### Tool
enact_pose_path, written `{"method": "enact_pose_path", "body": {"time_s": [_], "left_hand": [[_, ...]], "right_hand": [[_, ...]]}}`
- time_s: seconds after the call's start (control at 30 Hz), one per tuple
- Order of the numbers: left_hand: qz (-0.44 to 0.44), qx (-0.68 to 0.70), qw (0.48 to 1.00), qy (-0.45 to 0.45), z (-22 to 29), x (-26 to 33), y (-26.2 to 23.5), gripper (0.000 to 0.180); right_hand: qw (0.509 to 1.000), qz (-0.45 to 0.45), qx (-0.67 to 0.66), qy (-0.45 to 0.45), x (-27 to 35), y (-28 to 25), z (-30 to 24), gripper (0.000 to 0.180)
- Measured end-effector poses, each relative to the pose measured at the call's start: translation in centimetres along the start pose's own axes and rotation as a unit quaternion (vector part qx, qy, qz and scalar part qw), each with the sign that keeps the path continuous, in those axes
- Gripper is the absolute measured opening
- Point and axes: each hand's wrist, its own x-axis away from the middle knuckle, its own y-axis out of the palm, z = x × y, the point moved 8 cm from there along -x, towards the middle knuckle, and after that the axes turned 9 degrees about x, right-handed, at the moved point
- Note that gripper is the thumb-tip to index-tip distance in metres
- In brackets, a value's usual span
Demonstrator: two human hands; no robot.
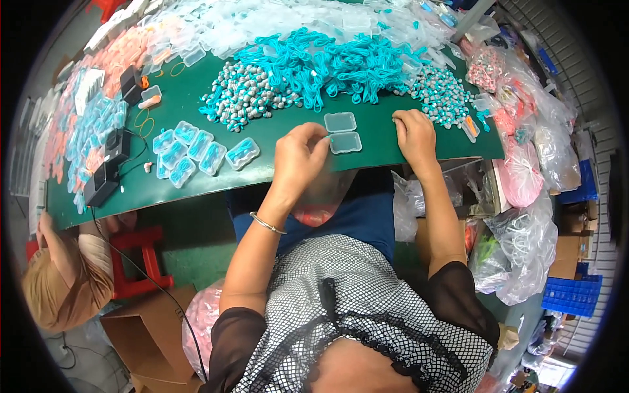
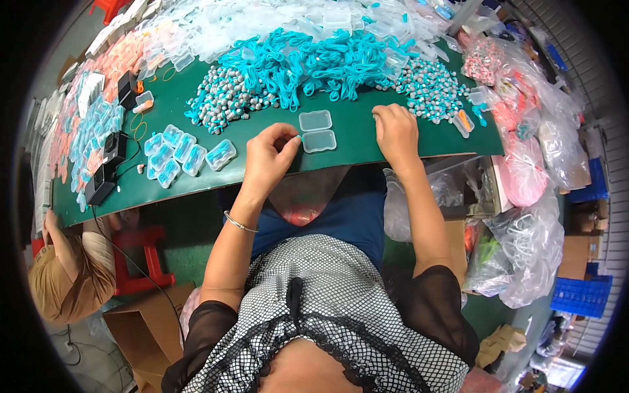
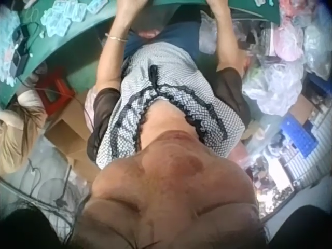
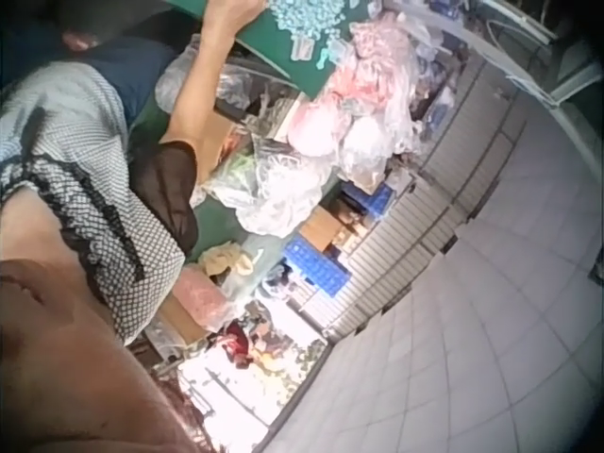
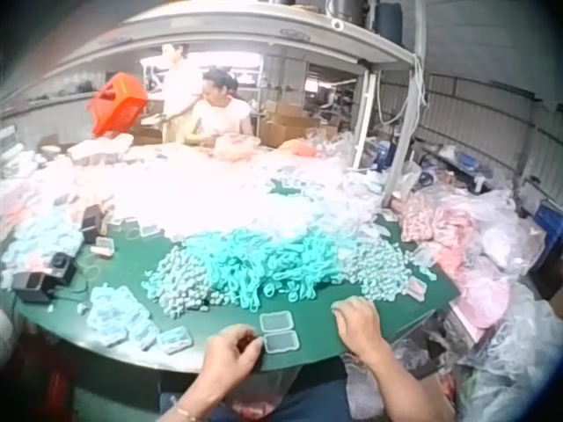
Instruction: Packing small beads and plastic components into transparent plastic cases.
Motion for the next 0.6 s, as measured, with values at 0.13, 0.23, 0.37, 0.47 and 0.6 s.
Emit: {"method": "enact_pose_path", "body": {"time_s": [0.13, 0.23, 0.37, 0.47, 0.6], "left_hand": [[0.002, -0.039, 0.999, 0.032, 1.1, 0.3, 0.9, 0.013], [0.002, -0.077, 0.995, 0.057, 1.5, 0.4, 1.5, 0.012], [0.036, -0.146, 0.977, 0.152, 2.3, 0.9, 1.9, 0.013], [0.03, -0.18, 0.976, 0.119, 2.3, 1.0, 2.2, 0.012], [0.034, -0.2, 0.972, 0.121, 2.2, 1.2, 2.3, 0.012]], "right_hand": [[0.999, -0.008, -0.019, 0.033, -0.6, -0.1, -0.2, 0.01], [0.995, -0.043, -0.059, 0.07, -0.6, 0.8, 0.6, 0.013], [0.957, -0.081, -0.255, 0.109, -0.5, 0.1, -2.2, 0.019], [0.945, -0.107, -0.308, 0.029, -0.8, -1.2, -7.0, 0.018], [0.958, -0.131, -0.25, -0.046, -0.5, 0.2, -8.2, 0.016]]}}
